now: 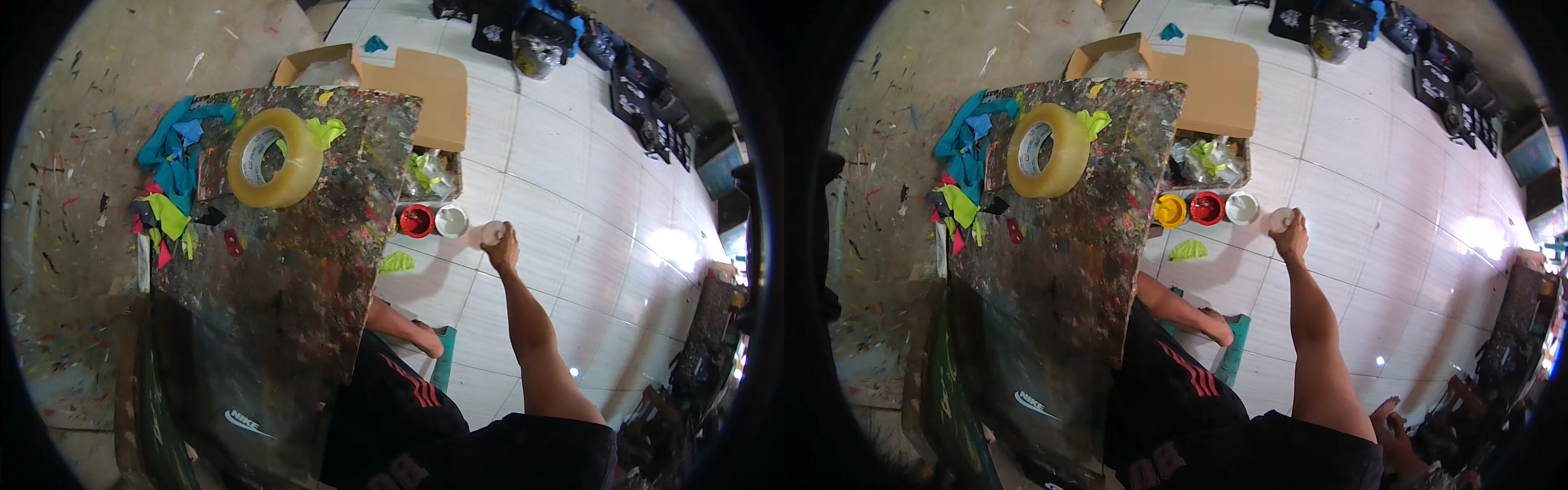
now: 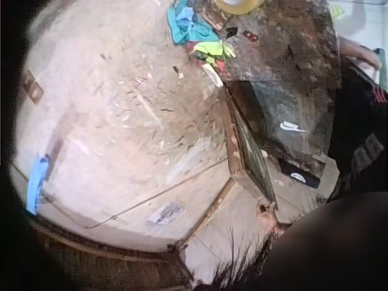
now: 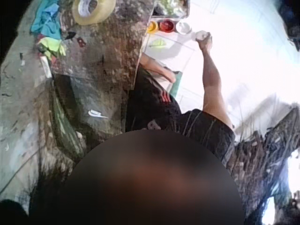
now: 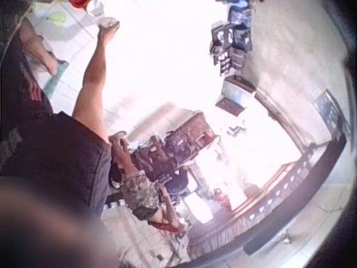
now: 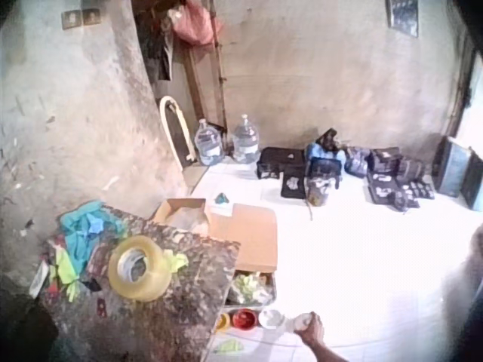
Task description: The person prepares a screen printing frame by applying clear tape to the mesh, then uses a brush to apply white ink to the taped area. They then apply red ink and use a squeegee to spread it across the mesh. Finally, they place a black t-shirt under the screen to prepare for printing.
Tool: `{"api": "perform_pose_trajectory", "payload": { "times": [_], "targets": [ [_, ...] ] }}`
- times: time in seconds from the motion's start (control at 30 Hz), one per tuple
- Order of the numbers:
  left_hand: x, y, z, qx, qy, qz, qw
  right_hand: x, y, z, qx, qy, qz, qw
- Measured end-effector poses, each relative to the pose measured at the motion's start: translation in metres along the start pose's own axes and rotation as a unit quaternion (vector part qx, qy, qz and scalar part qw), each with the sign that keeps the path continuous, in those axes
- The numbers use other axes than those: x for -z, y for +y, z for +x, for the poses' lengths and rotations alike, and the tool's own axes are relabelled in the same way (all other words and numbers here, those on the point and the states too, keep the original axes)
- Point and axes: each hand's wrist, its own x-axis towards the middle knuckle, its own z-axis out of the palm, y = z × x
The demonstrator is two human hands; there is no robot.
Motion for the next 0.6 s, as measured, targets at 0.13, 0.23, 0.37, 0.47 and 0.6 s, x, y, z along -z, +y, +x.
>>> {"api": "perform_pose_trajectory", "payload": {
  "times": [0.13,0.23,0.37,0.47,0.6],
  "targets": [
    [-0.005,0.027,-0.002,0.03,0.013,0.044,0.998,-0.035,-0.009,0.047,-0.022,0.031,0.02,0.999],
    [-0.009,0.04,0.003,0.043,0.022,0.062,0.997,-0.059,-0.009,0.075,-0.055,0.049,0.029,0.997],
    [-0.01,0.049,0.008,0.044,0.04,0.085,0.995,-0.092,0.013,0.106,-0.07,0.028,0.012,0.997],
    [-0.011,0.046,0.011,0.034,0.056,0.09,0.994,-0.115,0.035,0.126,-0.027,0.02,0.057,0.998],
    [-0.014,0.027,0.005,0.007,0.089,0.091,0.992,-0.101,0.046,0.133,-0.01,-0.039,0.019,0.999]
  ]
}}
